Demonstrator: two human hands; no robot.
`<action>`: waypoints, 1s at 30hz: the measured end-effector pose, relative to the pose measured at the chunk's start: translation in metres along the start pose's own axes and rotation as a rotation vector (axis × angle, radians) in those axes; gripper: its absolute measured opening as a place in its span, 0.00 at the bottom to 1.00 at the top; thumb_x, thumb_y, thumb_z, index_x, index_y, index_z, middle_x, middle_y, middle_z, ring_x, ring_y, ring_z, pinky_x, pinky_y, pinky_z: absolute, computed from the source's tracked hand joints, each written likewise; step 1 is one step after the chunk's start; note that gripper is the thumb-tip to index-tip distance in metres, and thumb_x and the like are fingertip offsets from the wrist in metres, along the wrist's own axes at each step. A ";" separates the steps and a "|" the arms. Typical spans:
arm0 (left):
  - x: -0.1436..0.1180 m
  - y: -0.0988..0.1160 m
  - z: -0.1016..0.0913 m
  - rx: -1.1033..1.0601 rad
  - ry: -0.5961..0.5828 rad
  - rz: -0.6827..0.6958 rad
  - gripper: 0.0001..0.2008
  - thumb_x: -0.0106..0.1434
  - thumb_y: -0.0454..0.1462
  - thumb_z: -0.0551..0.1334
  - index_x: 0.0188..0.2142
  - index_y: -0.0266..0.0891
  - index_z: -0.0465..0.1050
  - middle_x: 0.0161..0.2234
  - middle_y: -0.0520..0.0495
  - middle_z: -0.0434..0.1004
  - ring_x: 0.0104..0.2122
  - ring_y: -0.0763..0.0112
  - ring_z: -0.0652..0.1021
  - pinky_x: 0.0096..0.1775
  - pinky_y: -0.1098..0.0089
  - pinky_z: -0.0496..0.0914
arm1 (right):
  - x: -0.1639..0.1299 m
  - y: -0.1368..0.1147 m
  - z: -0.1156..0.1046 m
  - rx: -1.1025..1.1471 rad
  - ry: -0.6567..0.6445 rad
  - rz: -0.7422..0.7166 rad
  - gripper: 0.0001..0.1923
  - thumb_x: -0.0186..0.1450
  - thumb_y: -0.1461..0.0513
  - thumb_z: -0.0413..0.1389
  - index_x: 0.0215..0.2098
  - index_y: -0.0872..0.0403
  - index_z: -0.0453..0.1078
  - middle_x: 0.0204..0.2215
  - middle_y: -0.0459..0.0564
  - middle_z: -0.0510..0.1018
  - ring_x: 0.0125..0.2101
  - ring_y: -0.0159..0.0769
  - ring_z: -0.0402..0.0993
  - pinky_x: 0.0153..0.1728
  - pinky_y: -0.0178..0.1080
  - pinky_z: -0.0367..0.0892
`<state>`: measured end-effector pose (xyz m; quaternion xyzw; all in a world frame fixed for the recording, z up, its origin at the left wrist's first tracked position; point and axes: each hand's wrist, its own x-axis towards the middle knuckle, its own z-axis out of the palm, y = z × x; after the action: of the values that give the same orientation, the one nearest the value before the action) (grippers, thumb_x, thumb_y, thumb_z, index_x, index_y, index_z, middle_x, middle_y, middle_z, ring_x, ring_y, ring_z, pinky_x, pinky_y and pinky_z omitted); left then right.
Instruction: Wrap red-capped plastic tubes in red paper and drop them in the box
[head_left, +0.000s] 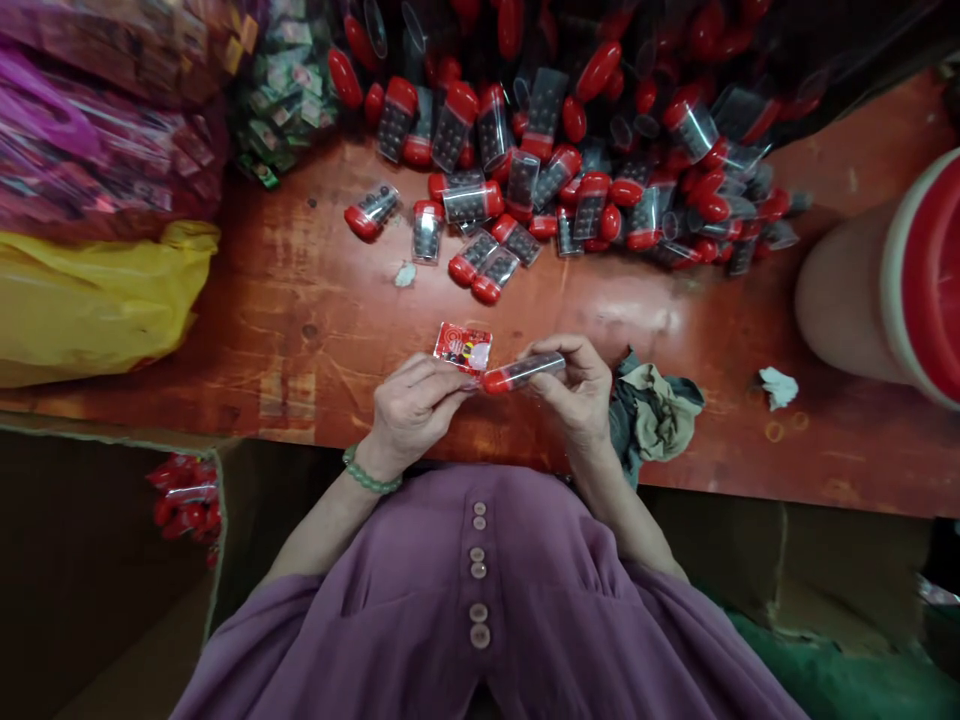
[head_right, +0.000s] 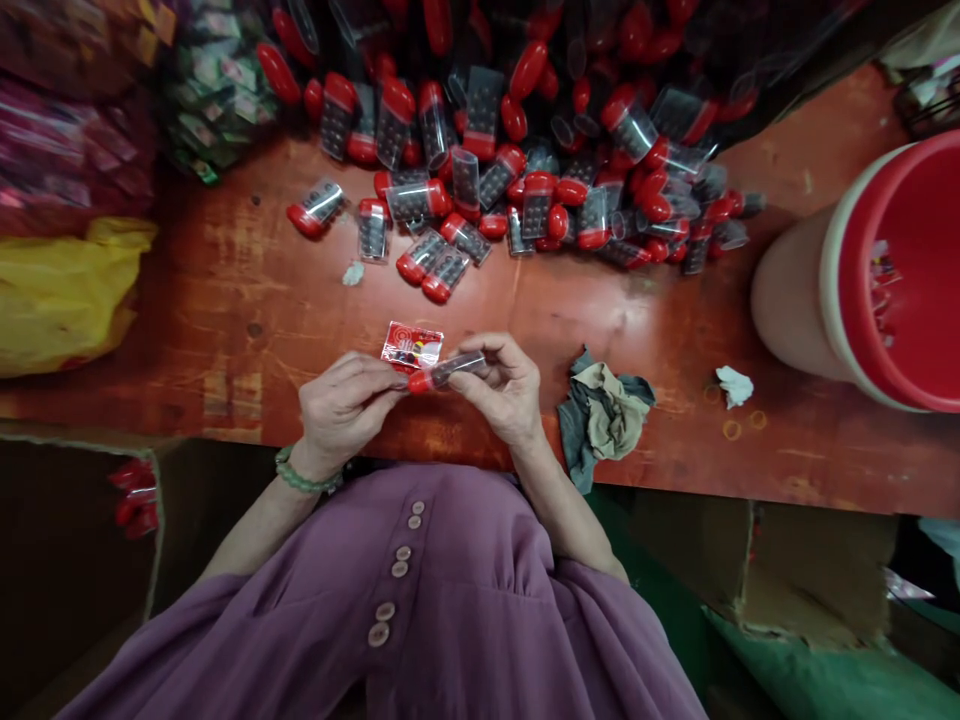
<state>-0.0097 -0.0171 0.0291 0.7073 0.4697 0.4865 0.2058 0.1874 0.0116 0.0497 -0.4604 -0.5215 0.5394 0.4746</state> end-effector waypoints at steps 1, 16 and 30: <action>-0.001 0.000 0.001 -0.001 0.003 0.014 0.03 0.63 0.31 0.66 0.36 0.39 0.79 0.31 0.49 0.83 0.31 0.72 0.79 0.36 0.69 0.75 | -0.001 -0.001 0.001 0.003 -0.003 0.000 0.17 0.59 0.50 0.67 0.40 0.49 0.69 0.31 0.43 0.79 0.29 0.30 0.79 0.32 0.34 0.77; -0.012 -0.003 -0.003 0.027 0.020 -0.022 0.05 0.62 0.31 0.67 0.38 0.39 0.79 0.32 0.47 0.82 0.32 0.71 0.79 0.37 0.68 0.75 | -0.007 -0.016 -0.004 -0.259 0.035 -0.026 0.14 0.61 0.53 0.66 0.36 0.50 0.69 0.27 0.42 0.77 0.26 0.30 0.75 0.28 0.34 0.72; -0.022 -0.006 -0.001 0.128 -0.115 0.029 0.04 0.64 0.32 0.64 0.39 0.35 0.77 0.34 0.43 0.81 0.33 0.68 0.78 0.37 0.67 0.75 | -0.006 -0.021 0.004 -0.678 -0.284 -0.301 0.10 0.64 0.56 0.64 0.38 0.52 0.71 0.31 0.46 0.77 0.30 0.32 0.72 0.32 0.35 0.69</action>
<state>-0.0153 -0.0331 0.0145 0.7523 0.4771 0.4172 0.1799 0.1845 0.0055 0.0709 -0.4301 -0.7920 0.3192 0.2929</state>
